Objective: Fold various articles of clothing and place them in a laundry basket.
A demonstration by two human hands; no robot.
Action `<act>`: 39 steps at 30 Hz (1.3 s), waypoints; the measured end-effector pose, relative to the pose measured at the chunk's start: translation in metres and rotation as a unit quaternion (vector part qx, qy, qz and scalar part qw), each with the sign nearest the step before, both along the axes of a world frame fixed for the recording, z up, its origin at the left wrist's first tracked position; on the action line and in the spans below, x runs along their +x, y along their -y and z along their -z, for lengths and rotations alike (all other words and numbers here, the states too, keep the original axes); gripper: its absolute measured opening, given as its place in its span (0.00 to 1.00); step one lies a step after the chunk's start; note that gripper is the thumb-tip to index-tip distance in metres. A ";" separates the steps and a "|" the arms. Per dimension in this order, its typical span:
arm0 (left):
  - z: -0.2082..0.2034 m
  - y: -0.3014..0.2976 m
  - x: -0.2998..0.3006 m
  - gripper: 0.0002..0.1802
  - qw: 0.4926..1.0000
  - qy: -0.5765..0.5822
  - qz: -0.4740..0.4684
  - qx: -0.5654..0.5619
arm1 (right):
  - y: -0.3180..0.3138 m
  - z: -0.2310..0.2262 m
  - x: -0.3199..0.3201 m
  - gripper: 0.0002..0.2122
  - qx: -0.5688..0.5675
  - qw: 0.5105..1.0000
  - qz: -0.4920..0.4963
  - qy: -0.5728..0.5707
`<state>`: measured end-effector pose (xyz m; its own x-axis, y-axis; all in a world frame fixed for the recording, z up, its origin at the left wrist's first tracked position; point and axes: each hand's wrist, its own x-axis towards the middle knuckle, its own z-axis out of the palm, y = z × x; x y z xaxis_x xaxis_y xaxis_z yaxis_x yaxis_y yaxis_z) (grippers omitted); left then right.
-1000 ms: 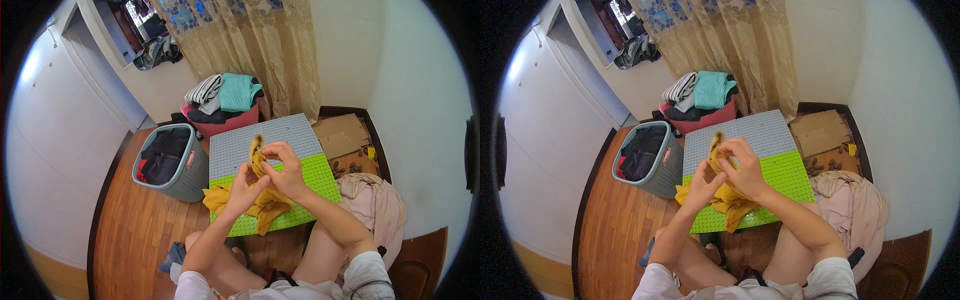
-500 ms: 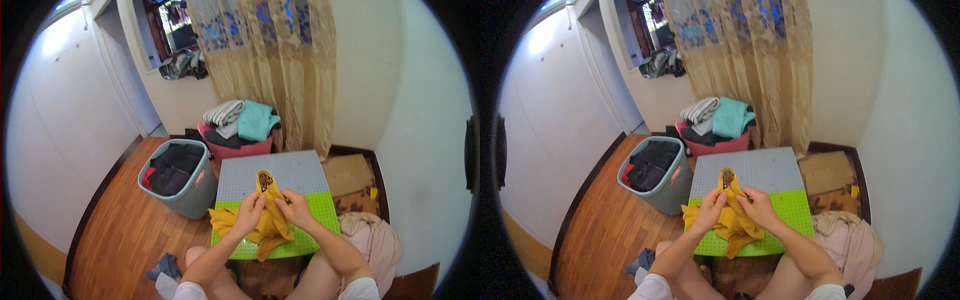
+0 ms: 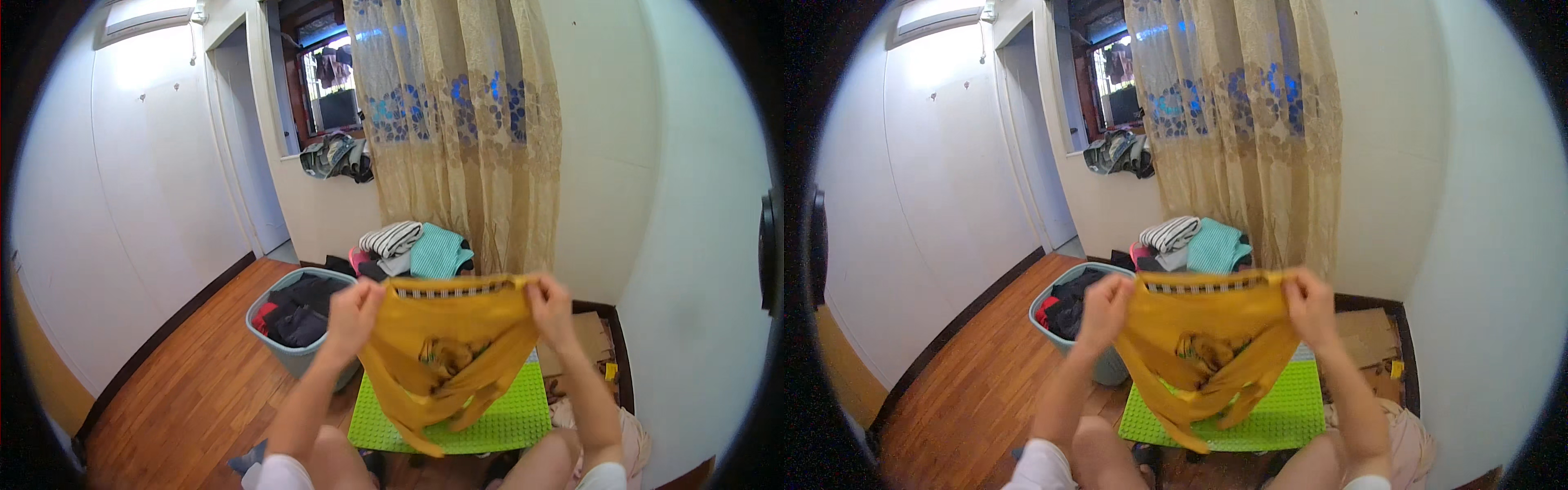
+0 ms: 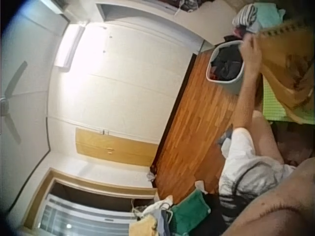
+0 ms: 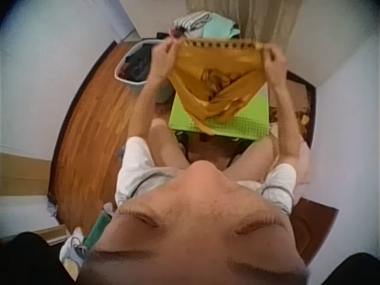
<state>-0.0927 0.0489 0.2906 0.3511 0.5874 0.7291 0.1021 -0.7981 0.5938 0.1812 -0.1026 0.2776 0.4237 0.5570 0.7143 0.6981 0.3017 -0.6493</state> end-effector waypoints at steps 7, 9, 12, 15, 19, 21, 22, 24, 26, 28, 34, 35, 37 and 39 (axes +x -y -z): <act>-0.132 0.023 -0.038 0.18 0.969 -0.008 -0.123 0.214 | 0.027 -0.131 -0.013 0.07 0.122 0.984 0.063 0.110; -0.145 0.036 -0.043 0.20 0.950 0.023 -0.140 0.278 | 0.042 -0.144 -0.017 0.08 0.180 0.965 0.087 0.169; -0.142 0.052 -0.051 0.21 0.895 0.027 -0.173 0.410 | 0.067 -0.142 -0.019 0.08 0.255 0.911 0.173 0.276; -0.133 0.067 -0.061 0.22 0.837 0.043 -0.206 0.505 | 0.090 -0.135 -0.022 0.07 0.310 0.844 0.199 0.390; -0.119 0.066 -0.061 0.22 0.809 0.065 -0.209 0.546 | 0.103 -0.121 -0.024 0.07 0.312 0.823 0.198 0.432; -0.110 0.056 -0.052 0.23 0.815 0.043 -0.193 0.545 | 0.094 -0.113 -0.017 0.07 0.276 0.828 0.210 0.441; -0.104 0.044 -0.048 0.21 0.819 0.025 -0.188 0.542 | 0.085 -0.107 -0.012 0.07 0.262 0.836 0.210 0.435; -0.091 0.014 -0.028 0.20 0.823 -0.005 -0.187 0.537 | 0.058 -0.096 0.004 0.07 0.225 0.852 0.197 0.430; -0.075 -0.027 -0.002 0.18 0.838 -0.063 -0.177 0.512 | 0.015 -0.080 0.025 0.07 0.169 0.877 0.169 0.417; -0.055 -0.078 0.033 0.14 0.863 -0.101 -0.154 0.470 | -0.037 -0.061 0.054 0.07 0.107 0.886 0.168 0.419; 0.039 -0.174 0.090 0.11 0.882 -0.283 -0.180 0.330 | -0.134 0.031 0.107 0.11 -0.186 0.839 0.227 0.458; 0.053 -0.168 0.086 0.11 0.885 -0.293 -0.173 0.319 | -0.130 0.042 0.100 0.11 -0.201 0.840 0.219 0.454; 0.082 -0.150 0.068 0.12 0.893 -0.415 -0.065 0.160 | -0.114 0.065 0.081 0.12 -0.293 0.840 0.095 0.447; 0.125 -0.126 0.036 0.17 0.857 -0.507 -0.026 0.083 | -0.077 0.102 0.060 0.13 -0.377 0.809 0.026 0.451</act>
